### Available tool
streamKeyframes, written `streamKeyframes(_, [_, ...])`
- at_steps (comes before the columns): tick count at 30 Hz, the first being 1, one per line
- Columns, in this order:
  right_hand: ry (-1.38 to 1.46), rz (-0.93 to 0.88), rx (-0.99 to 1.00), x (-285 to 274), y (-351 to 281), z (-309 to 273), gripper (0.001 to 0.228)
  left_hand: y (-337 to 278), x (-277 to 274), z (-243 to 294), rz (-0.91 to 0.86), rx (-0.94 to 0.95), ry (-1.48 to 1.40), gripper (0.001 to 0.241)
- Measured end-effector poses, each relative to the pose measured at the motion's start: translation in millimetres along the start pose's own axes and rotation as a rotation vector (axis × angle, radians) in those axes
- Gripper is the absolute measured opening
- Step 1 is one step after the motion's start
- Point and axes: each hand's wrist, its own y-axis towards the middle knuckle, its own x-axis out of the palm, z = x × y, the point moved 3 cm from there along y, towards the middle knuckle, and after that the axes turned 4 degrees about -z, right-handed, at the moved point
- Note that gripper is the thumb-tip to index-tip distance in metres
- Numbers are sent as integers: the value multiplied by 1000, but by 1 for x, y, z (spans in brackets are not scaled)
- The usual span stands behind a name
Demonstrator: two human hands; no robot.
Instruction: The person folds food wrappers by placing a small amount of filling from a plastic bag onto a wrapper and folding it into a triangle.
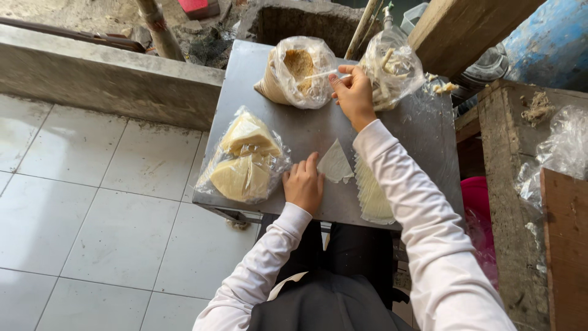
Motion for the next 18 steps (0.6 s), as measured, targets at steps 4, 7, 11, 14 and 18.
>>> streamKeyframes(4, [178, -4, 37, 18, 20, 7, 24, 8, 1, 3, -72, -33, -195, 52])
streamKeyframes(7, [208, -2, 6, 28, 22, 3, 19, 15, -3, 4, -83, -12, -323, 50])
streamKeyframes(11, [31, 68, -171, 35, 22, -17, 16, 18, -5, 3, -90, 20, -381, 38])
streamKeyframes(14, [-206, 140, -378, 36, 11, -31, 15, 17, -6, 2, -58, 50, -411, 38])
streamKeyframes(18, [-188, 130, -258, 40, 9, -23, 15, 17, -9, -2, -71, 53, -462, 41])
